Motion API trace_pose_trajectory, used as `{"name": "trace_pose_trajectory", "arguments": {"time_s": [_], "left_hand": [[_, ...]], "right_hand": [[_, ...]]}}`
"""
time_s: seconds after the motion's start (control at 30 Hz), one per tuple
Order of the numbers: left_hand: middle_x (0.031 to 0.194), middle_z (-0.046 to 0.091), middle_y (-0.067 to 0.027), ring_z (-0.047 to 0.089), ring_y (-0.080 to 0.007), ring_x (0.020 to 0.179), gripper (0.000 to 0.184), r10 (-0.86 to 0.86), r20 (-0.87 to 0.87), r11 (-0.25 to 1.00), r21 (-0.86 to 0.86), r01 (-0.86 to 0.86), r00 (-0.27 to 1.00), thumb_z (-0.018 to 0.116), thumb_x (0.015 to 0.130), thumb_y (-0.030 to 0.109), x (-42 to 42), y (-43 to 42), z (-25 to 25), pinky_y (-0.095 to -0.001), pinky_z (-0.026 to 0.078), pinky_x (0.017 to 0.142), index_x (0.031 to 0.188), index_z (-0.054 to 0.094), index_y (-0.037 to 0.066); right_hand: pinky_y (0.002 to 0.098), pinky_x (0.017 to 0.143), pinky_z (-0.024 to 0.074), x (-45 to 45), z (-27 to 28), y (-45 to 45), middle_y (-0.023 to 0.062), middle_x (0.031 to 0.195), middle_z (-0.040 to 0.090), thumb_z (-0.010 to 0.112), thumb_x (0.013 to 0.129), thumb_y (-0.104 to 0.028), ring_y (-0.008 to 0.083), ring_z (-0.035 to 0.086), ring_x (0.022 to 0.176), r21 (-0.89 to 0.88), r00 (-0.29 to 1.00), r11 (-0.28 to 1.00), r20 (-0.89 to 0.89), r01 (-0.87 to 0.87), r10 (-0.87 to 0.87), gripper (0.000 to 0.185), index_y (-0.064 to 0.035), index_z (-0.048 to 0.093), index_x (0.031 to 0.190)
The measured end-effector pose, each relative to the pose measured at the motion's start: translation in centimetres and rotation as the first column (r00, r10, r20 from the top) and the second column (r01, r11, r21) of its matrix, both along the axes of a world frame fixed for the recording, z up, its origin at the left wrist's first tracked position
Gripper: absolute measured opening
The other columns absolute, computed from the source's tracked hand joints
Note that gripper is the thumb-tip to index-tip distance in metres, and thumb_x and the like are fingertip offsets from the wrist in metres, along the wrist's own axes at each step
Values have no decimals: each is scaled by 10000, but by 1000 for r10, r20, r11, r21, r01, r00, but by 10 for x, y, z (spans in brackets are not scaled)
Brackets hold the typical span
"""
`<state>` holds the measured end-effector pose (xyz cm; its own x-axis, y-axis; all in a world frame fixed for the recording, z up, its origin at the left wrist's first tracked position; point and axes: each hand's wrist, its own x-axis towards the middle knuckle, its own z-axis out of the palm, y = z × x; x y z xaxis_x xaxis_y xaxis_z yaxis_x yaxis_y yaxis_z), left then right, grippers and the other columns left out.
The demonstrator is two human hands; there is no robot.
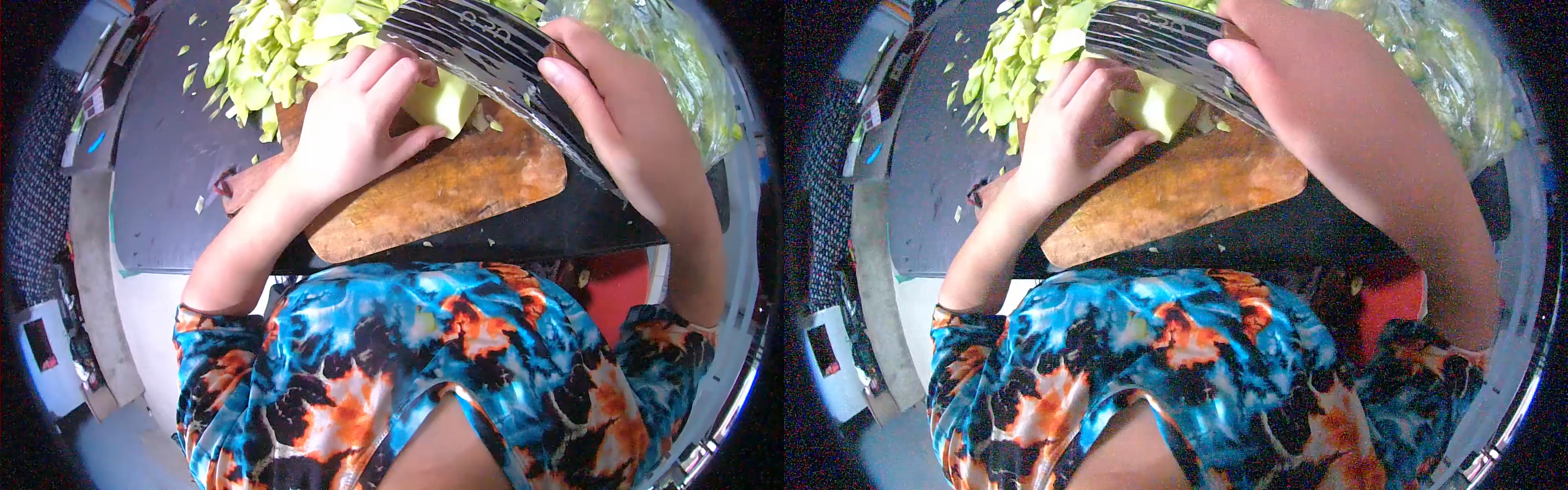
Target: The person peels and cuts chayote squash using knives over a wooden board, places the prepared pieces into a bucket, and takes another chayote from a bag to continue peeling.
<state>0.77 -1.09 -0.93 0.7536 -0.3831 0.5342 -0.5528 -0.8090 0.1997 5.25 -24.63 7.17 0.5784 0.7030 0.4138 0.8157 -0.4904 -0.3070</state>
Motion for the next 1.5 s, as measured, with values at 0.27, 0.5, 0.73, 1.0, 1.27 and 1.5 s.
{"name": "trace_pose_trajectory", "arguments": {"time_s": [0.27, 0.5, 0.73, 1.0, 1.27, 1.5], "left_hand": [[1000, 580, -103, 573, -312, 923, 467, -11, 57, 1000, -19, 12, 998, 802, 646, 188, 0, 0, -3, -374, 478, 789, 1012, 547, 52], [988, 583, -99, 575, -313, 908, 467, 15, 60, 1000, -17, -14, 998, 805, 641, 201, -1, 0, -3, -380, 481, 779, 1005, 550, 58], [975, 590, -79, 585, -305, 908, 466, 25, 61, 999, -26, -23, 998, 806, 639, 211, -1, 0, -5, -381, 491, 767, 1006, 555, 75], [968, 593, -70, 585, -306, 900, 452, 41, 72, 999, -35, -38, 997, 808, 636, 216, 1, -1, -7, -377, 493, 761, 985, 555, 79], [969, 597, -70, 584, -301, 885, 469, 0, 107, 1000, -23, 3, 994, 810, 623, 207, 2, 2, -9, -371, 491, 754, 994, 555, 79], [1029, 590, -95, 559, -303, 936, 565, -4, 54, 1000, -29, 6, 999, 811, 626, 295, 4, 1, -7, -383, 458, 818, 1070, 554, 58]], "right_hand": [[360, 597, 431, -6, 14, 9, 145, 711, 548, 474, 959, -172, 290, 552, 625, -158, 1000, 987, 15, 13, -11, 204, -2, 512, 1065], [374, 569, 434, -11, 32, 25, 146, 671, 544, 460, 967, -193, 292, 553, 593, -350, 996, 934, -38, 66, -84, 199, -7, 492, 1030], [389, 541, 436, -15, 48, 49, 147, 631, 540, 446, 975, -213, 293, 554, 561, -584, 967, 802, -109, 125, -230, 204, -12, 472, 995], [392, 536, 429, -9, 40, 46, 142, 597, 514, 420, 980, -202, 303, 524, 531, -459, 996, 888, -56, 43, -77, 231, 15, 476, 922], [435, 672, 457, 22, -27, 43, 240, 820, 586, 477, 950, -165, 396, 589, 777, -229, 998, 972, -36, -61, 54, 216, 11, 515, 1068], [515, 604, 438, 21, -56, 39, 265, 737, 570, 464, 946, -191, 460, 561, 707, -263, 986, 963, -136, 58, -97, 193, 3, 468, 950]]}}
